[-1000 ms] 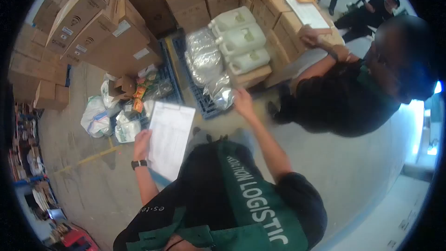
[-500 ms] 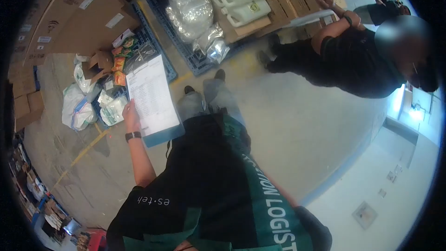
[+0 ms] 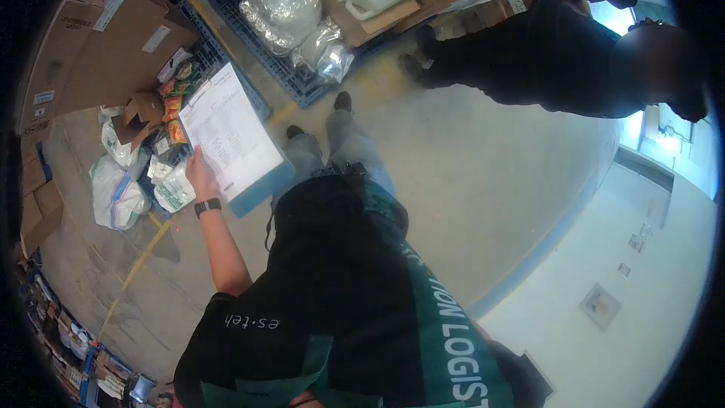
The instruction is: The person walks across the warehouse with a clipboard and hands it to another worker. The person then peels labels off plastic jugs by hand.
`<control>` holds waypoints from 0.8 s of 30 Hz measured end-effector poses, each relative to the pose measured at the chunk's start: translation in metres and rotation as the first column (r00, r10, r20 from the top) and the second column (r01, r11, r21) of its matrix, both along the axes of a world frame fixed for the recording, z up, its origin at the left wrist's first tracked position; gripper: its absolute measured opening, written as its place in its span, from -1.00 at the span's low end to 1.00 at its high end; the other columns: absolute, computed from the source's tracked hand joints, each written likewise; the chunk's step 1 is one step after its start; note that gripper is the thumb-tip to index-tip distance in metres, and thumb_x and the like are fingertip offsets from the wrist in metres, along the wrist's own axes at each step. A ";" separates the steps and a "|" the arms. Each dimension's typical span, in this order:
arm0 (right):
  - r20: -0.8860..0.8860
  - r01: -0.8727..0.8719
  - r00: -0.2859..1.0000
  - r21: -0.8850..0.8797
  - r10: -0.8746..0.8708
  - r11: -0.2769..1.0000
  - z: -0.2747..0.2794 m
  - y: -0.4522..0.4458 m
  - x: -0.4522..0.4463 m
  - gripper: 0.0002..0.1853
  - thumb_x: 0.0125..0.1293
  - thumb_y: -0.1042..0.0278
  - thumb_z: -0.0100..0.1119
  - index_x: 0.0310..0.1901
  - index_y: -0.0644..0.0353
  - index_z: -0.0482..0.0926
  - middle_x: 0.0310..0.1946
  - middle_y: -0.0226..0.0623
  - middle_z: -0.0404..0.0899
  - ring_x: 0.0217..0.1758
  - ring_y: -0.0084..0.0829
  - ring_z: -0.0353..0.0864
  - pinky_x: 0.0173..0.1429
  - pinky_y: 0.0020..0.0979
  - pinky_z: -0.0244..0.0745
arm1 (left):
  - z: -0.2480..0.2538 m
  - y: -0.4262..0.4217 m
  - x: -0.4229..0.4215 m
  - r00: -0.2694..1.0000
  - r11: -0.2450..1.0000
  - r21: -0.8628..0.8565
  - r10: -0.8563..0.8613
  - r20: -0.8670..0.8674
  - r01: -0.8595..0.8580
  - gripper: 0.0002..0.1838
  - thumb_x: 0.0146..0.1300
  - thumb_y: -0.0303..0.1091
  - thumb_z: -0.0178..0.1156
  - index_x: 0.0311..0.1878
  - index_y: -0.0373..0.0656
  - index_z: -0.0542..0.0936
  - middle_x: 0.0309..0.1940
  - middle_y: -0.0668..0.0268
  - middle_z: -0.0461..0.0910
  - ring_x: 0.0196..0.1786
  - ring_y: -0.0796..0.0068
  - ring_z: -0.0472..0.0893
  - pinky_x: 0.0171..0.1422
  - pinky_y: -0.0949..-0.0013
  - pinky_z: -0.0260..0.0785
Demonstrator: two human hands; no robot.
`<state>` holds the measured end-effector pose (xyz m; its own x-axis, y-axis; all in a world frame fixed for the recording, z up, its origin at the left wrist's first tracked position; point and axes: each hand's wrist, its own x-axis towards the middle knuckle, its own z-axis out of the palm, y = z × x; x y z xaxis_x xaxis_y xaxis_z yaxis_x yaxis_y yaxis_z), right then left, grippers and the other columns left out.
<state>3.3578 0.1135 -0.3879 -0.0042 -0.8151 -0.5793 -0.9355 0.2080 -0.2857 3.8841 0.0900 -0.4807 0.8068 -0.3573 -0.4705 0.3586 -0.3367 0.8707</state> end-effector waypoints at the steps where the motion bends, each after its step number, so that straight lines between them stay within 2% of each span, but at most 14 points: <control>1: -0.008 -0.020 1.000 0.002 0.020 1.000 0.000 0.001 -0.001 -0.72 0.36 0.22 0.07 -0.18 0.32 0.58 -0.49 -0.10 0.60 -0.46 -0.26 0.62 -0.33 -0.22 0.48 | -0.002 -0.001 -0.001 1.000 1.000 -0.005 0.005 -0.001 -0.005 -0.67 0.39 -0.17 0.23 -0.23 -0.33 0.56 -0.31 0.33 0.53 -0.23 0.53 0.45 -0.08 0.36 0.35; 6: -0.052 -0.103 0.993 0.014 0.104 0.995 0.007 0.003 -0.006 -0.71 0.35 0.24 0.09 -0.15 0.33 0.58 -0.46 -0.07 0.62 -0.42 -0.25 0.64 -0.28 -0.21 0.50 | -0.012 0.011 -0.003 0.995 0.996 -0.038 0.081 -0.057 -0.083 -0.66 0.39 -0.18 0.22 -0.11 -0.36 0.61 -0.19 0.27 0.57 -0.11 0.49 0.48 0.01 0.36 0.36; 9: -0.078 -0.146 0.986 0.025 0.147 0.989 0.011 0.001 -0.008 -0.71 0.34 0.25 0.10 -0.13 0.34 0.59 -0.44 -0.06 0.63 -0.40 -0.24 0.65 -0.25 -0.20 0.51 | -0.017 0.009 0.004 0.995 0.997 -0.012 0.080 -0.060 -0.080 -0.67 0.39 -0.19 0.21 -0.12 -0.35 0.61 -0.17 0.27 0.58 -0.10 0.48 0.49 0.04 0.37 0.36; 16: -0.095 -0.198 0.976 0.008 0.198 0.980 0.020 -0.003 -0.012 -0.70 0.32 0.27 0.12 -0.09 0.36 0.59 -0.39 -0.03 0.65 -0.34 -0.21 0.67 -0.19 -0.18 0.52 | 0.006 0.014 0.001 0.990 0.990 -0.039 0.138 -0.031 -0.139 -0.67 0.41 -0.19 0.20 -0.15 -0.35 0.59 -0.21 0.29 0.57 -0.16 0.49 0.50 -0.02 0.36 0.38; 17: -0.093 -0.218 0.973 -0.037 0.213 0.975 0.021 -0.011 -0.014 -0.69 0.31 0.27 0.12 -0.08 0.36 0.59 -0.38 -0.02 0.65 -0.33 -0.21 0.68 -0.18 -0.18 0.53 | 0.008 0.013 0.000 0.986 0.986 -0.021 0.165 -0.027 -0.166 -0.67 0.41 -0.18 0.20 -0.14 -0.35 0.58 -0.22 0.29 0.57 -0.16 0.49 0.50 -0.03 0.36 0.38; 21: -0.111 -0.245 0.964 -0.004 0.243 0.970 0.016 -0.003 -0.019 -0.68 0.30 0.28 0.14 -0.06 0.37 0.60 -0.36 0.00 0.66 -0.30 -0.20 0.69 -0.14 -0.17 0.54 | 0.007 0.013 -0.003 0.982 0.982 0.027 0.189 0.005 -0.189 -0.66 0.41 -0.17 0.19 -0.13 -0.35 0.55 -0.24 0.28 0.57 -0.18 0.49 0.50 -0.06 0.35 0.38; 24: -0.115 -0.278 0.954 -0.001 0.276 0.961 0.017 0.001 -0.022 -0.67 0.29 0.29 0.15 -0.04 0.37 0.60 -0.34 0.01 0.67 -0.28 -0.19 0.70 -0.11 -0.17 0.55 | 0.005 0.012 -0.003 0.978 0.978 -0.014 0.209 0.000 -0.209 -0.67 0.41 -0.17 0.20 -0.16 -0.34 0.57 -0.28 0.30 0.56 -0.20 0.50 0.48 -0.08 0.35 0.37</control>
